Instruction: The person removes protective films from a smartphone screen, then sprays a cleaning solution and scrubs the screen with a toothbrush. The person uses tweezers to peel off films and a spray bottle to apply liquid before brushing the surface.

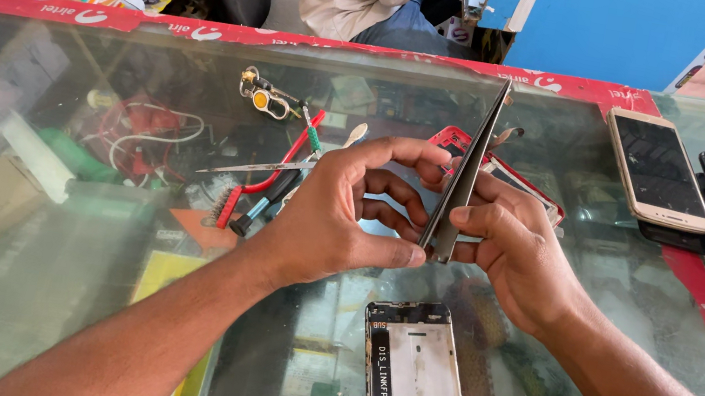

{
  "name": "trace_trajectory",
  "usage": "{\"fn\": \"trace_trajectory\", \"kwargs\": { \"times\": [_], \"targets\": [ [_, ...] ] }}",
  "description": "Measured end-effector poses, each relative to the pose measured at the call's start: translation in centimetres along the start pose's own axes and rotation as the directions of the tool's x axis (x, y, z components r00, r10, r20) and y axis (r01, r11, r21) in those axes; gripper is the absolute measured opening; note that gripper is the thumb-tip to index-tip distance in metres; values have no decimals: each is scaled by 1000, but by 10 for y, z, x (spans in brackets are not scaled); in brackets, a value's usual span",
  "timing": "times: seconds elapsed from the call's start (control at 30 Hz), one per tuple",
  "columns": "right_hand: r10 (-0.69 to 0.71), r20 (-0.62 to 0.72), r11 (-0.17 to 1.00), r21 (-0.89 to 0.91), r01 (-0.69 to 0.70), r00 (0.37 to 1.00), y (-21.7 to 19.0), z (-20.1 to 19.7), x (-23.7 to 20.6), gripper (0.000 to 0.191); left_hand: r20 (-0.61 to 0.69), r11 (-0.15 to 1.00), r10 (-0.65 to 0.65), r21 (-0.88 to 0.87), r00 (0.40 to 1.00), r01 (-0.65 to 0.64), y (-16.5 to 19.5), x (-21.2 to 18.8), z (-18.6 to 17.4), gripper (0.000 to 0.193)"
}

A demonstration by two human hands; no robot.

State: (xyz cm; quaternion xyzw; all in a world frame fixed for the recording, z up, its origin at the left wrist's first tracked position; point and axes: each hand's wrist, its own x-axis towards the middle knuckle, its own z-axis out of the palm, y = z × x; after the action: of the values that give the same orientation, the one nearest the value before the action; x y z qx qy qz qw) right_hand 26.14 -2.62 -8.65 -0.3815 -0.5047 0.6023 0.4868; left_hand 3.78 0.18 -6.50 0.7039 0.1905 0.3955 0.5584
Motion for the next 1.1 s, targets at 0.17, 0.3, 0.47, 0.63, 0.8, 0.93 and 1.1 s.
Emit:
{"fn": "trace_trajectory", "kwargs": {
  "times": [0.17, 0.3, 0.47, 0.63, 0.8, 0.93, 1.1],
  "targets": [
    [13, 7, 1000, 8, -13, 1000, 1, -2, 0, 52, -7, 999, 3, 36, 1000, -3, 1, 0, 2, 75],
    [30, -10, 999, 18, -30, 1000, 3, -5, 0, 53, -5, 999, 2, 36, 1000, -2, 0, -1, 4, 76],
    [6, 3, 999, 36, -6, 1000, 3, -8, -1, 54, -8, 999, 18, 43, 1000, -17, -1, -1, 4, 76],
    [0, 25, 998, 67, -2, 1000, -1, -5, -2, 53, -8, 999, 31, 24, 999, -31, -2, -3, 2, 74],
    [27, 11, 998, 57, -28, 1000, -3, -4, -2, 55, -14, 999, 46, 23, 999, -46, -4, -3, 1, 69],
    [-26, 36, 998, 53, 24, 999, -5, -6, -2, 51, -32, 995, 69, 70, 997, -66, -6, -3, 0, 68],
    [-35, 33, 996, 80, 33, 999, -3, -8, -1, 47, -50, 954, 137, 277, 989, -118, -8, -3, -4, 72]
  ]
}}
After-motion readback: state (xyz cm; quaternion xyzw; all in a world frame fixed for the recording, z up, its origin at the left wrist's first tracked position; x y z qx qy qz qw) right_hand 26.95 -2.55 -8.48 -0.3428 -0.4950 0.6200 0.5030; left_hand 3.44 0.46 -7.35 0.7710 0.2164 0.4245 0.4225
